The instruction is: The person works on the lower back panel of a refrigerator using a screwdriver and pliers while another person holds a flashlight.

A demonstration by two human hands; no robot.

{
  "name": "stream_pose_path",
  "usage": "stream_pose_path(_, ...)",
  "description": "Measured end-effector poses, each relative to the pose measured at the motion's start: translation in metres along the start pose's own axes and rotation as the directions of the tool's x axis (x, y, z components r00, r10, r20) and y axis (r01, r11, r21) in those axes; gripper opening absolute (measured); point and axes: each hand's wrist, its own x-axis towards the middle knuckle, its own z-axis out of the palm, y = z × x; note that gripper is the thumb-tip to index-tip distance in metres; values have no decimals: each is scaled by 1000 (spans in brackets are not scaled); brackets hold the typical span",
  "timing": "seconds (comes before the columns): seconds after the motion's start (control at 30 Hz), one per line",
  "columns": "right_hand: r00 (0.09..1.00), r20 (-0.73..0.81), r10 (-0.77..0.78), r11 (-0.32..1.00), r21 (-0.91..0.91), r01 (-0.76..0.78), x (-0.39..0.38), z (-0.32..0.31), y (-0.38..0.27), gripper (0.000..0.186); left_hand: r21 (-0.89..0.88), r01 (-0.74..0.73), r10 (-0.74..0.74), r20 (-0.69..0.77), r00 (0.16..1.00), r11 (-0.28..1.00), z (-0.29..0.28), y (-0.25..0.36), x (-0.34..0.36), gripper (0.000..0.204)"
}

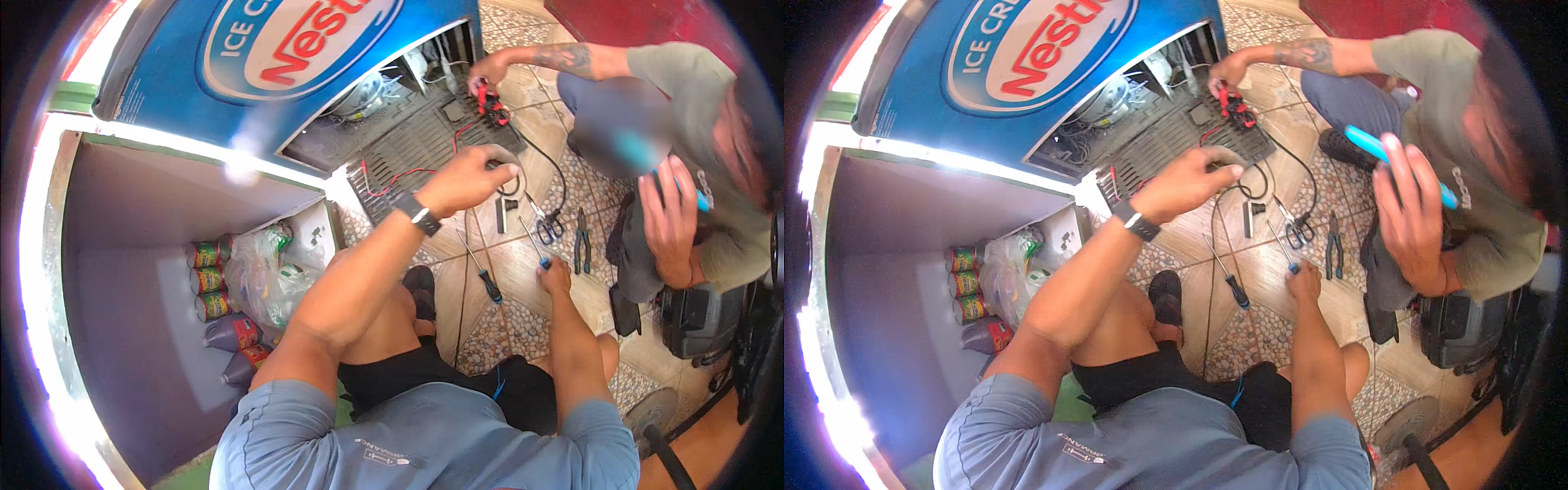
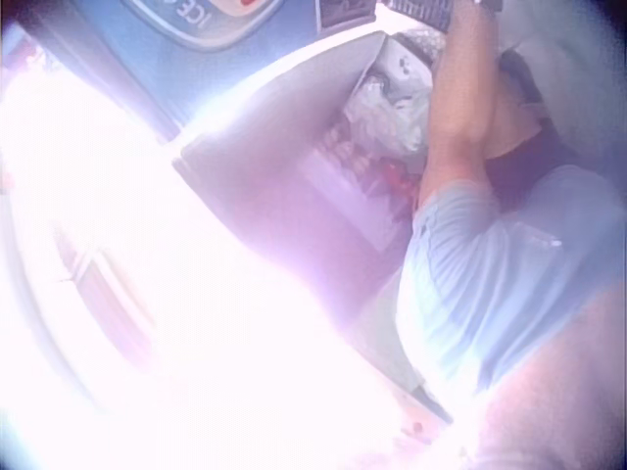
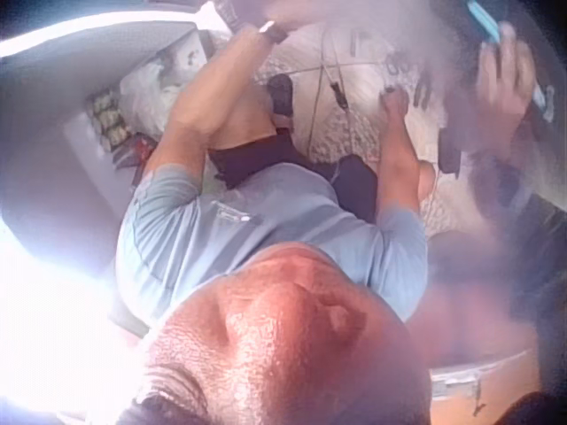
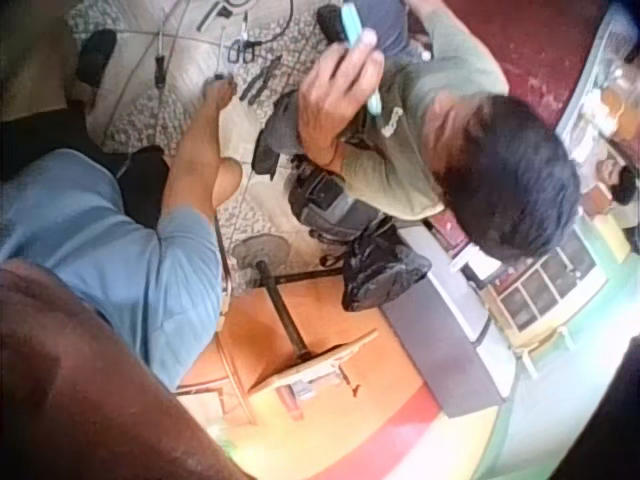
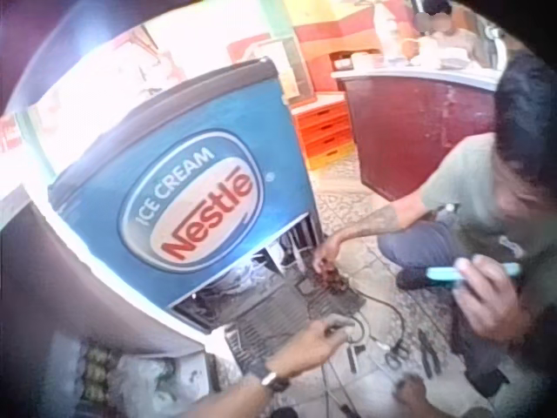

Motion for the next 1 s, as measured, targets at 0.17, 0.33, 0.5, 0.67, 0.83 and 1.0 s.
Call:
stream_pose_path(0.17, 998, 39, 49, 997, -64, -46, -16, 2, -20, 60, -396, 42, -77, -72, 994, 917, 2, -62, 55, 26)
stream_pose_path(0.33, 991, -87, 100, 992, -71, -106, -10, 15, -29, 62, -451, -7, -87, -188, 978, 893, -6, -113, 103, 24)
stream_pose_path(0.5, 978, -140, 157, 978, -115, -173, -3, 27, -34, 61, -773, 28, -330, -237, 914, 634, -16, -152, 155, 18)
stream_pose_path(0.67, 970, -153, 190, 972, -108, -208, -3, 33, -51, 58, -745, 40, -590, -492, 641, 665, -38, -202, 201, 22)
stream_pose_path(0.83, 963, -141, 231, 957, -146, -251, 1, 33, -46, 60, -713, -31, -590, -604, 536, 701, -43, -204, 209, 33)
stream_pose_path(1.0, 951, -59, 304, 927, -212, -309, 2, 26, -48, 68, -555, 6, -456, -678, 577, 832, -45, -185, 214, 41)
